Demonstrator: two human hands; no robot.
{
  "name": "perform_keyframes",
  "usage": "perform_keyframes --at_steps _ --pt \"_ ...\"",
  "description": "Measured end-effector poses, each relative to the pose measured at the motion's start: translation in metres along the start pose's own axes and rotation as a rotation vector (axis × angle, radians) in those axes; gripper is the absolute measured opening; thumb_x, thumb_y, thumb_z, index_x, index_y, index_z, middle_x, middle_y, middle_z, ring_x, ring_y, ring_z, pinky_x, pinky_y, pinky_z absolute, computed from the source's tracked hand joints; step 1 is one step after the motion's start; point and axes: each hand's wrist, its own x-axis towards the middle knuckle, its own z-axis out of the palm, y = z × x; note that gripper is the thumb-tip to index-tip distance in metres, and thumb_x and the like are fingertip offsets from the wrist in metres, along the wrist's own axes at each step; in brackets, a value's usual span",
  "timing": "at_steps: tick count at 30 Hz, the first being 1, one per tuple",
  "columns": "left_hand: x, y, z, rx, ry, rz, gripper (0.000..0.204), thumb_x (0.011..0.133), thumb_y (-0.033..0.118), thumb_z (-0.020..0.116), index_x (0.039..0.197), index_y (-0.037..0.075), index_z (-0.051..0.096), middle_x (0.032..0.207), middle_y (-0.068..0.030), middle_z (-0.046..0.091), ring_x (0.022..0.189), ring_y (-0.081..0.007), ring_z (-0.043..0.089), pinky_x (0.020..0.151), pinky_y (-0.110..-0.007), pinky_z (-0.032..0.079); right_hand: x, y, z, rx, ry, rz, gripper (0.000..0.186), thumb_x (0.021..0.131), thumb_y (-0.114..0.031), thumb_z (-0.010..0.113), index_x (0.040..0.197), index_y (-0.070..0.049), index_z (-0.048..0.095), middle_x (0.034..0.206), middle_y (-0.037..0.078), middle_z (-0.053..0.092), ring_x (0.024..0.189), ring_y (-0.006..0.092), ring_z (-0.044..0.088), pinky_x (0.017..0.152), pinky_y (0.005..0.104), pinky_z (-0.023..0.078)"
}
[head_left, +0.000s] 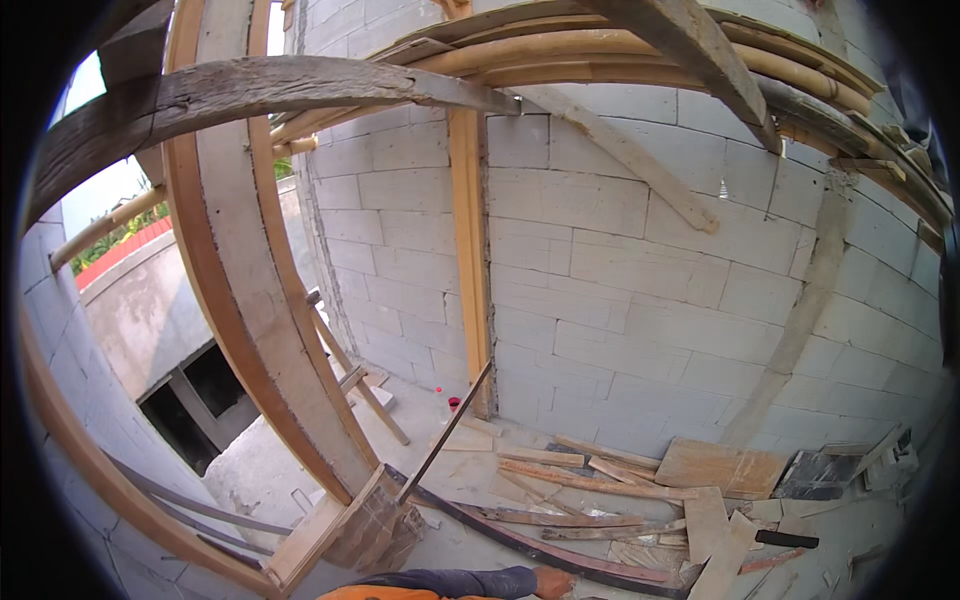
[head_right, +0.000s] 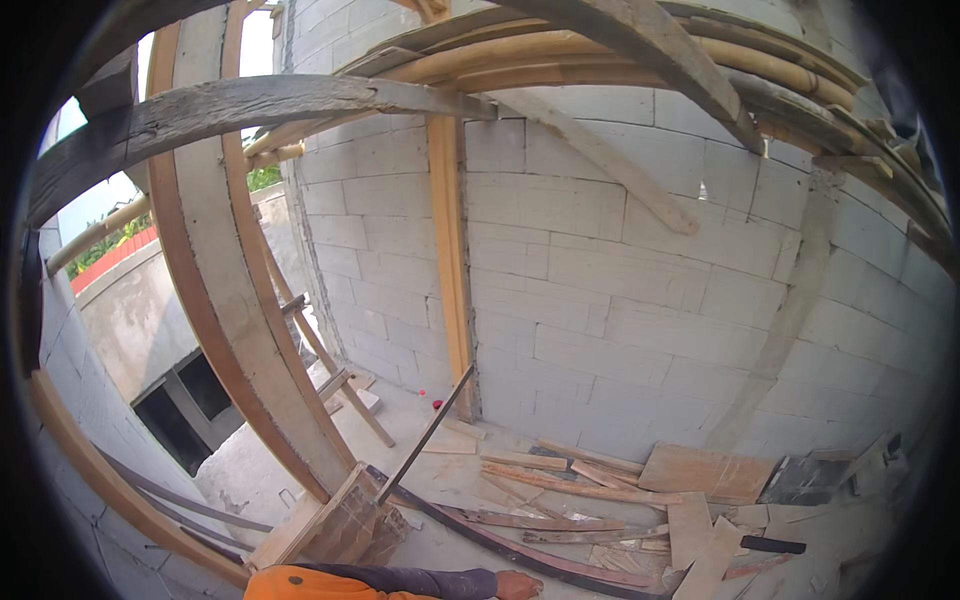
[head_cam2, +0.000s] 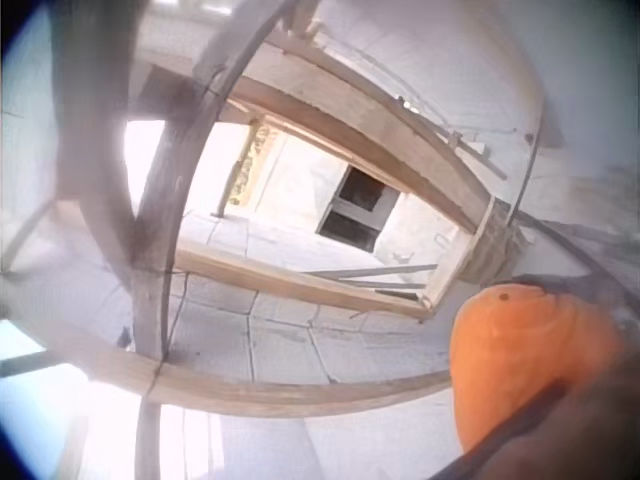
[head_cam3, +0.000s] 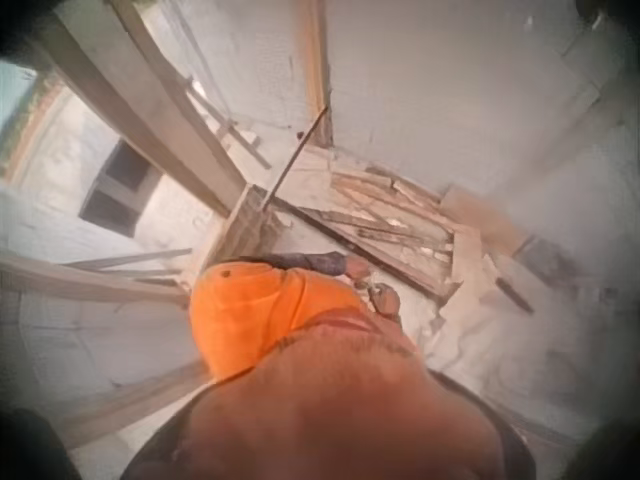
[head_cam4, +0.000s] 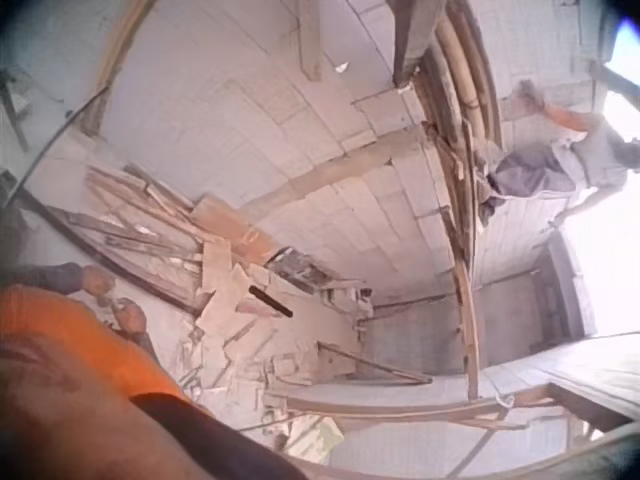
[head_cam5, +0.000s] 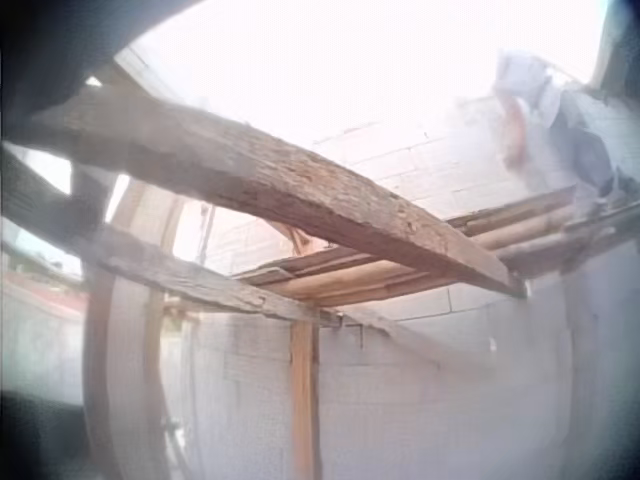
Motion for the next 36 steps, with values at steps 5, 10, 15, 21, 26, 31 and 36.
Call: perform_keyframes --at_steps 5,10,15,21,26,31,36 --pt "-0.135 0.008 0.005 -0.083 0.174 -0.541 0.045 0.1 0.046 0.054 0.124 0.011 0.07 0.108 -0.0273 0.075 0.1 -0.0478 0.073 0.089 -0.057 0.057 0.051 -0.071 0.054 0.092 -0.362 -0.119 0.03 0.096 -0.028 0.061 0.093 -0.002 0.074 0.077 0.013 0.078 0.068 0.0276 0.077 0.072 0.0397 0.059" --pt "-0.162 0.073 -0.007 -0.354 0.189 -0.859 0.065 0.082 0.059 0.07 0.1 -0.003 0.077 0.096 -0.0228 0.078 0.085 -0.0359 0.077 0.075 -0.048 0.061 0.068 -0.077 0.017 0.088 -0.568 -0.243 0.032 0.095 -0.024 0.062 0.111 0.001 0.073 0.077 0.016 0.077 0.07 0.0304 0.077 0.073 0.0419 0.058" --pt "-0.179 0.113 0.047 -0.698 0.373 -1.016 0.055 0.076 0.047 0.078 0.1 -0.002 0.075 0.081 -0.0159 0.077 0.068 -0.0293 0.076 0.06 -0.043 0.059 0.066 -0.117 -0.011 -0.042 -0.783 -0.51 0.038 0.094 -0.021 0.063 0.124 0.0 0.073 0.081 0.02 0.077 0.077 0.0297 0.078 0.076 0.0416 0.059" --pt "-0.196 0.171 0.142 -0.908 0.769 -1.149 0.023 0.088 0.014 0.07 0.092 -0.009 0.072 0.075 -0.0174 0.075 0.063 -0.0254 0.075 0.052 -0.038 0.061 0.078 -0.087 0.048 -0.211 -1.056 -0.95 0.039 0.091 -0.023 0.063 0.123 -0.004 0.075 0.094 0.025 0.076 0.096 0.0405 0.076 0.083 0.0479 0.058" --pt "-0.213 0.142 0.21 -0.908 0.853 -1.103 0.024 0.084 0.006 0.061 0.106 -0.002 0.067 0.081 -0.0189 0.076 0.067 -0.0319 0.076 0.054 -0.042 0.059 0.039 -0.158 0.053 -0.53 -1.218 -1.045 0.039 0.095 -0.03 0.064 0.127 -0.012 0.075 0.099 0.023 0.078 0.097 0.038 0.076 0.084 0.0476 0.059" --pt "-0.245 0.162 0.242 -0.834 0.834 -1.054 0.025 0.082 0.042 0.077 0.08 0.018 0.082 0.072 -0.01 0.077 0.064 -0.0265 0.07 0.065 -0.048 0.057 -0.035 -0.187 0.038 -0.572 -1.256 -0.983 0.04 0.103 -0.036 0.051 0.094 -0.004 0.074 0.079 0.021 0.073 0.074 0.041 0.072 0.068 0.0534 0.055" --pt "-0.289 0.177 0.263 -0.66 0.965 -1.097 0.03 0.076 0.043 0.078 0.076 0.013 0.081 0.073 -0.0112 0.075 0.067 -0.0259 0.07 0.067 -0.046 0.055 -0.049 -0.157 0.107 -0.376 -1.118 -1.276 0.044 0.105 -0.039 0.048 0.094 -0.005 0.073 0.079 0.02 0.072 0.07 0.0411 0.068 0.067 0.0548 0.053"
